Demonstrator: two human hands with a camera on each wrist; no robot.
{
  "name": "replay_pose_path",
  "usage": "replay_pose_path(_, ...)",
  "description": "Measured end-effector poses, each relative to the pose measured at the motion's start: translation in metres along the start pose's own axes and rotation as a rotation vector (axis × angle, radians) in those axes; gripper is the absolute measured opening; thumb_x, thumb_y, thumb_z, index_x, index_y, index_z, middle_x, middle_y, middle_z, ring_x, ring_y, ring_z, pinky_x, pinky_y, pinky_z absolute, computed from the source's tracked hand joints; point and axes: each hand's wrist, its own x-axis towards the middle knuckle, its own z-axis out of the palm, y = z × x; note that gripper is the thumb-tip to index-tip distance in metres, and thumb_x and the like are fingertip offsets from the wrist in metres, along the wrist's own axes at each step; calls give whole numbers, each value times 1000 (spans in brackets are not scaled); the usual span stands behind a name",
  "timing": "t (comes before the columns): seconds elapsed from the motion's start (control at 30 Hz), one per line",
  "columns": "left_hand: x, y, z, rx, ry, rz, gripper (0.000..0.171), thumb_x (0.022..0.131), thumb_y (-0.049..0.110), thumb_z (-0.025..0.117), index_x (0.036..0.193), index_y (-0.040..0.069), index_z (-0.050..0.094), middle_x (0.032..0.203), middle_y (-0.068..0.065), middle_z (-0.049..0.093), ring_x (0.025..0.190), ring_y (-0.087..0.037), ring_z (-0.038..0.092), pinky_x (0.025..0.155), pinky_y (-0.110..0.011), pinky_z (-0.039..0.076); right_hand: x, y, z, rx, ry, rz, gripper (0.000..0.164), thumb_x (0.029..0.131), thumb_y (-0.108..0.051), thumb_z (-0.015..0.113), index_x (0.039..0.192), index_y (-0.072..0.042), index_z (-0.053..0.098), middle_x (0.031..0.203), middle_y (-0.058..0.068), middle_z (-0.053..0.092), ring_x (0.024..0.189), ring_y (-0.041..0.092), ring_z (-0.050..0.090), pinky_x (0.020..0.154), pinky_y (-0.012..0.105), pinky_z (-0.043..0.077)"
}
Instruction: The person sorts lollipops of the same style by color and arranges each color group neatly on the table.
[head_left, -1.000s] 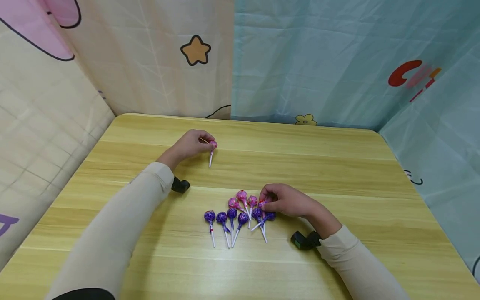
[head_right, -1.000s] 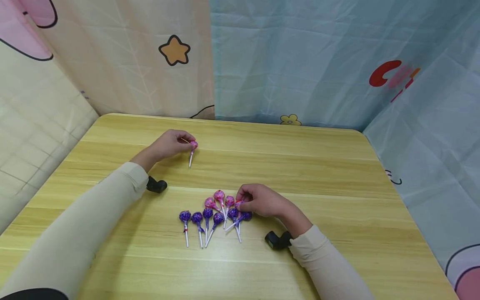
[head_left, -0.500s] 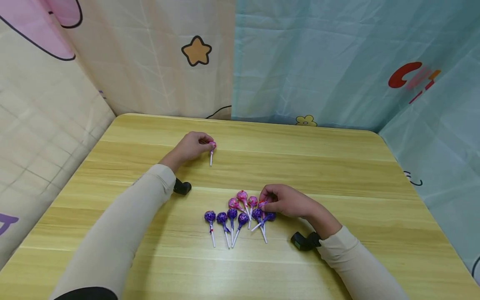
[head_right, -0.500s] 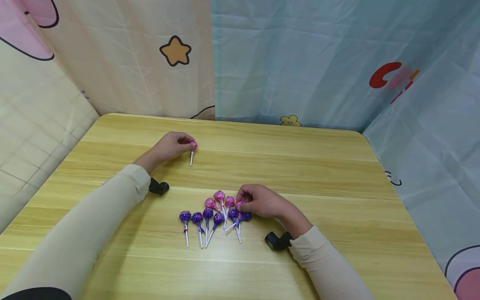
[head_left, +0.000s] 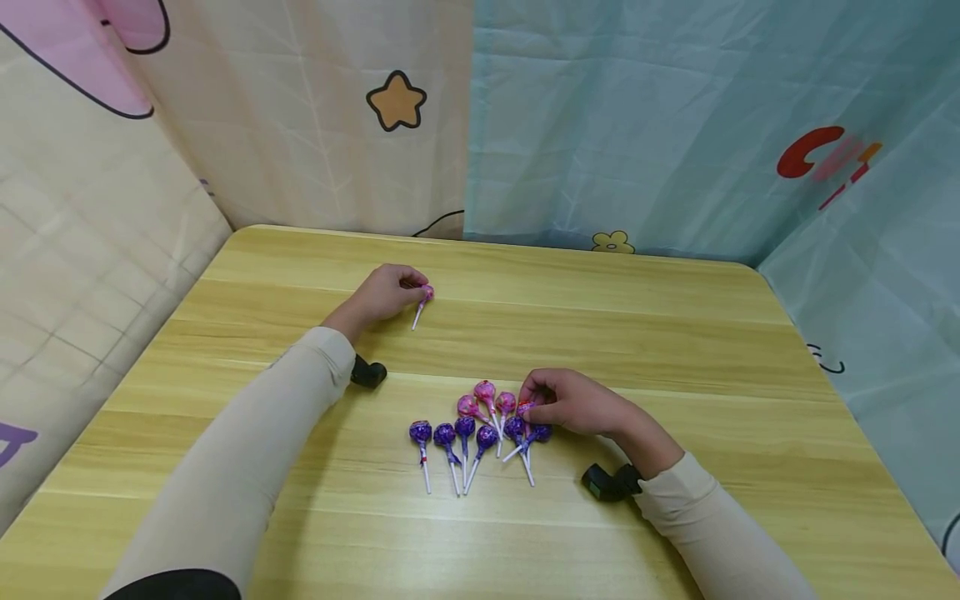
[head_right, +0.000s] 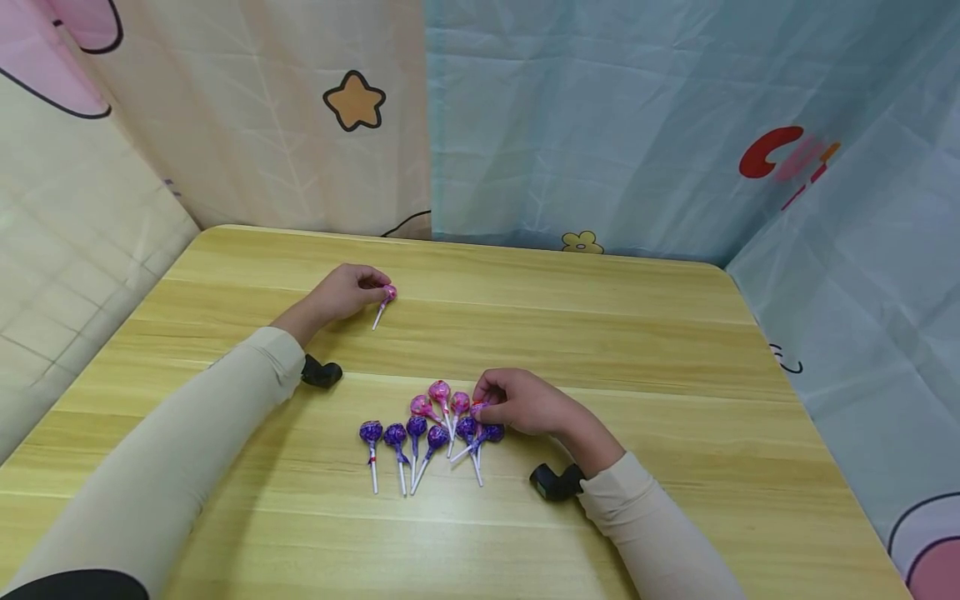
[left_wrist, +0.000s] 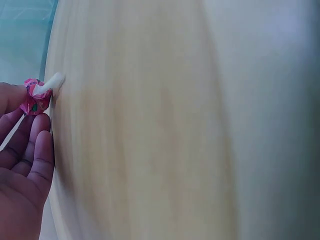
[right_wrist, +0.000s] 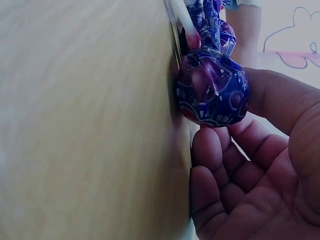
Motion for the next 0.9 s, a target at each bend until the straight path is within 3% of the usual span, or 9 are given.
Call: replay_pose_path(0.9,-4,0,1,-32,48,-21,32,98,21,64,123,1,63,120,-14,62,111,-29,56,97,-41,45,-1,1,1,-8,12,5,8,94,-9,67,100,-6,63,84,4,59,74,18,53,64,28,44)
